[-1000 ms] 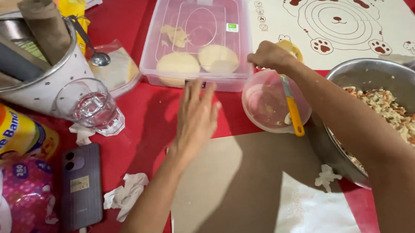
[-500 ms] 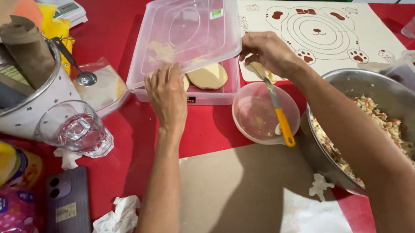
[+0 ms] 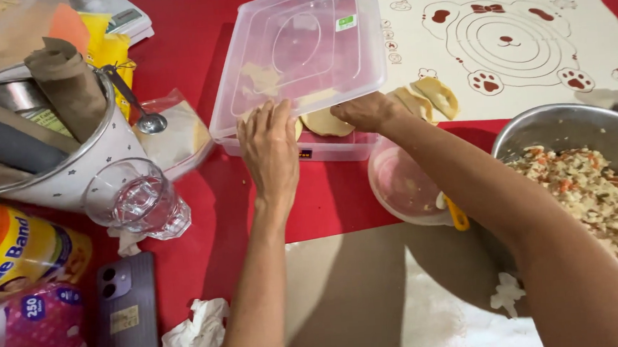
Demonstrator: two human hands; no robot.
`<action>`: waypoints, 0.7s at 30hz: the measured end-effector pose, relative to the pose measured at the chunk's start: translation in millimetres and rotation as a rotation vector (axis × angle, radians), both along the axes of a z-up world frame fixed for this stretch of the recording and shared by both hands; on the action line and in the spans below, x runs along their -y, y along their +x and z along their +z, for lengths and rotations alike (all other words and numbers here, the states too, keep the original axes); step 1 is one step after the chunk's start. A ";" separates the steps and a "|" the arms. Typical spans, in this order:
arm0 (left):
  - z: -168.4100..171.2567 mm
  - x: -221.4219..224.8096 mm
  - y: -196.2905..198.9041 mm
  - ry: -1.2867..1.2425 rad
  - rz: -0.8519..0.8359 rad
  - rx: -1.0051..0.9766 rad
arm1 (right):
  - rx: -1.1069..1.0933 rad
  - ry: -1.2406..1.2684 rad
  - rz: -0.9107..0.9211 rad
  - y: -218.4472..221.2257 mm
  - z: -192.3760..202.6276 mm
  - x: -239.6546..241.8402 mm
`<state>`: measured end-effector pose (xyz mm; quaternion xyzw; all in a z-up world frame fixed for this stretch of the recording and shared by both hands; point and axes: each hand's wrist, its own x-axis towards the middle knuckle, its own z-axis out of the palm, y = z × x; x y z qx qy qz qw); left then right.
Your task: Filling circular dough pieces with a savory mixture and folding them into half-moon shapes, then crimping the edges.
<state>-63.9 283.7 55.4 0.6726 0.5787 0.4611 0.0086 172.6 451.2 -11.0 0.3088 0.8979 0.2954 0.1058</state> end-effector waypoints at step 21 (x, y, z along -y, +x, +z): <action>-3.2 -1.6 -1.8 0.016 0.013 -0.020 | -0.270 -0.293 -0.008 21.0 8.0 -8.4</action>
